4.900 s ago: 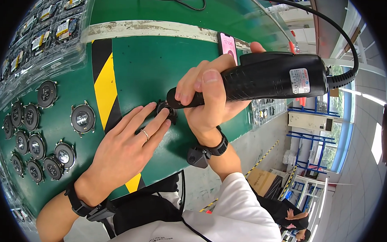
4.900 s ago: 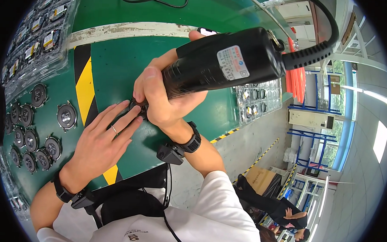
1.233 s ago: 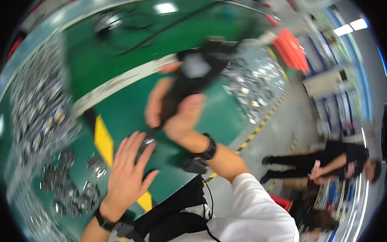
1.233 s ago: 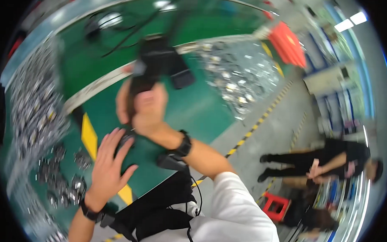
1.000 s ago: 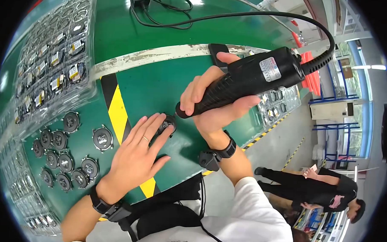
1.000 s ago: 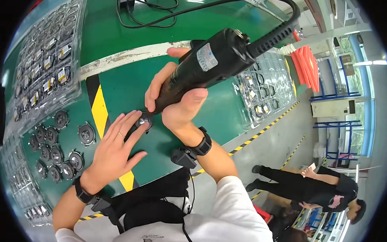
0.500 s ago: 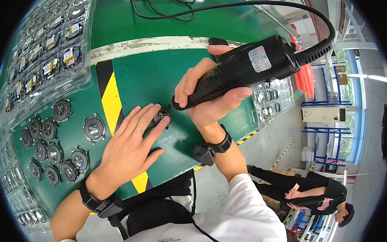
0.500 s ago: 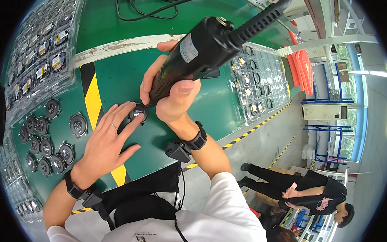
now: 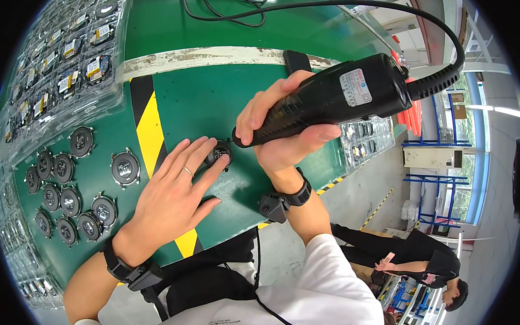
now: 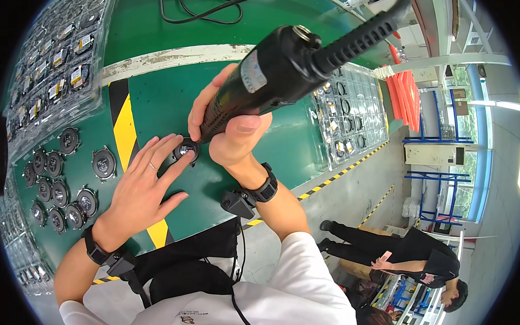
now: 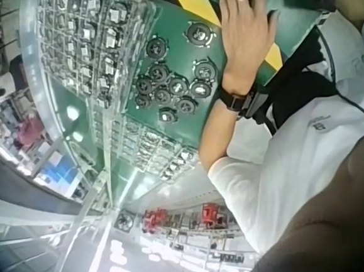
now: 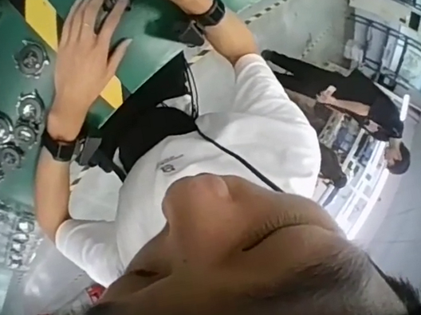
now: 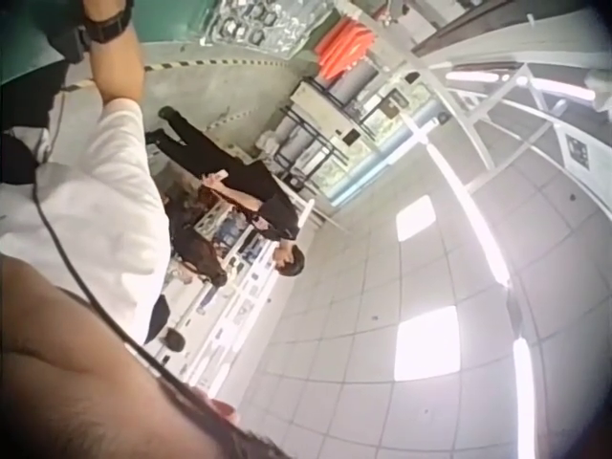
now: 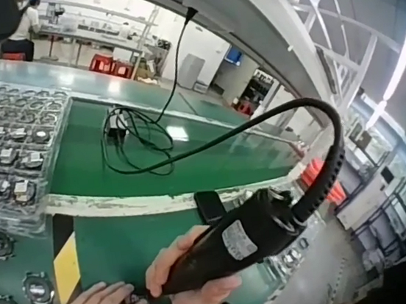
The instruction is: Assembling electronic components using an electric screwdriver at a manual assembly station.
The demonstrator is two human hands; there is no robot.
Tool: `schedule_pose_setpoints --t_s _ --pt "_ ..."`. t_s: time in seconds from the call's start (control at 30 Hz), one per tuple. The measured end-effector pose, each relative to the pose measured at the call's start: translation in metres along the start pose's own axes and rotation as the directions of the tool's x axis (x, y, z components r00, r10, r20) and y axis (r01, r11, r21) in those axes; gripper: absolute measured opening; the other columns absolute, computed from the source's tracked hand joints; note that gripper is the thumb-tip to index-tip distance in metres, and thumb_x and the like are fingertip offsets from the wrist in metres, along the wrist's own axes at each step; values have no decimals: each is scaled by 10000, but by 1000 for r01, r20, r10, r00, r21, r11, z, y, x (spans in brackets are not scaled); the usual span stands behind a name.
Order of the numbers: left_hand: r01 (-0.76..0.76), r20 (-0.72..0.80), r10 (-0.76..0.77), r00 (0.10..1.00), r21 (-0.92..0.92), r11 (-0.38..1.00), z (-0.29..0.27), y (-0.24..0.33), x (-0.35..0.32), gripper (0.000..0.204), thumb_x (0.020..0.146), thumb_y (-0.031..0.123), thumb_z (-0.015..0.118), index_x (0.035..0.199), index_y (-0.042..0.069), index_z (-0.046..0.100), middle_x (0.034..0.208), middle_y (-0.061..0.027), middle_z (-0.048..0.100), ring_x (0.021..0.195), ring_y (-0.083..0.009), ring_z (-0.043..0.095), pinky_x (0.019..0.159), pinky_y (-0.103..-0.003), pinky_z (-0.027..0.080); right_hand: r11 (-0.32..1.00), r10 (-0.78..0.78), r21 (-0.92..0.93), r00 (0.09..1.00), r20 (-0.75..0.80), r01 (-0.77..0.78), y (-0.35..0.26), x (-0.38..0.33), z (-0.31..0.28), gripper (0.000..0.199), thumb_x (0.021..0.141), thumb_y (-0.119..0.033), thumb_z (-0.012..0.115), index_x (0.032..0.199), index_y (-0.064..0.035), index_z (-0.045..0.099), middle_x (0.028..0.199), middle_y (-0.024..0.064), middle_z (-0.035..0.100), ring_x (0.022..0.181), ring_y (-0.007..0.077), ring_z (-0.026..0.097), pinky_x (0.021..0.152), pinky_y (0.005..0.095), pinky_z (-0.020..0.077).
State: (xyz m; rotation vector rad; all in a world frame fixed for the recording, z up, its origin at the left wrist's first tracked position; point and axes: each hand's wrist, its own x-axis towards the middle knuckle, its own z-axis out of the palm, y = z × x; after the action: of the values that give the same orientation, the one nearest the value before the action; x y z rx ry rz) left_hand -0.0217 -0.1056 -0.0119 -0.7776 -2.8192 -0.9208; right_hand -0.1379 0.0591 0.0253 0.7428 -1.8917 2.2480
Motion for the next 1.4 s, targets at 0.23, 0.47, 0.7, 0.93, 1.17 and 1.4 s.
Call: schedule_pose_setpoints --t_s 0.23,0.47,0.7,0.93,1.17,1.4 --pt "-11 1 11 1000 13 1000 0 -1 0 673 876 282 749 1476 95 509 1533 -181 414 1424 -368 413 1229 -498 322 997 -54 57 999 1 54 2 2 -5 978 826 -953 330 1205 -56 418 614 74 503 360 189 445 362 341 439" --pt "-18 -20 17 1000 -61 998 -4 0 1 711 817 255 790 1472 138 536 1554 -161 407 1422 -371 416 1206 -521 344 938 -142 321 990 6 132 3 7 -9 981 904 -901 232 1313 -26 402 651 70 502 369 184 444 360 340 436" --pt "4 -1 -4 1000 -50 999 -1 -2 -1 673 821 239 779 1453 157 563 1524 -142 446 1401 -357 435 1197 -519 351 954 -95 288 995 29 82 4 4 -5 978 924 -882 220 1319 -1 377 661 73 498 377 179 450 368 338 445" --pt "-24 -13 23 1000 -24 999 -1 -1 0 633 839 220 759 1437 146 568 1491 -128 472 1390 -338 444 1204 -510 345 969 -98 230 994 38 87 8 0 1 996 909 -896 236 1321 1 370 652 79 497 377 187 451 372 342 449" --pt "-31 -23 30 999 -9 999 -1 -2 0 585 860 225 746 1410 124 575 1460 -122 479 1377 -312 450 1216 -487 336 981 -86 176 996 35 79 8 0 -1 1008 901 -903 243 1326 2 365 649 85 502 377 196 458 375 348 453" --pt "-27 -32 27 999 -11 1000 -1 -1 0 586 852 218 751 1405 123 580 1454 -118 487 1371 -314 457 1213 -488 340 987 -80 142 997 21 76 8 0 0 1011 896 -909 241 1317 1 369 647 85 500 375 196 458 376 349 455"
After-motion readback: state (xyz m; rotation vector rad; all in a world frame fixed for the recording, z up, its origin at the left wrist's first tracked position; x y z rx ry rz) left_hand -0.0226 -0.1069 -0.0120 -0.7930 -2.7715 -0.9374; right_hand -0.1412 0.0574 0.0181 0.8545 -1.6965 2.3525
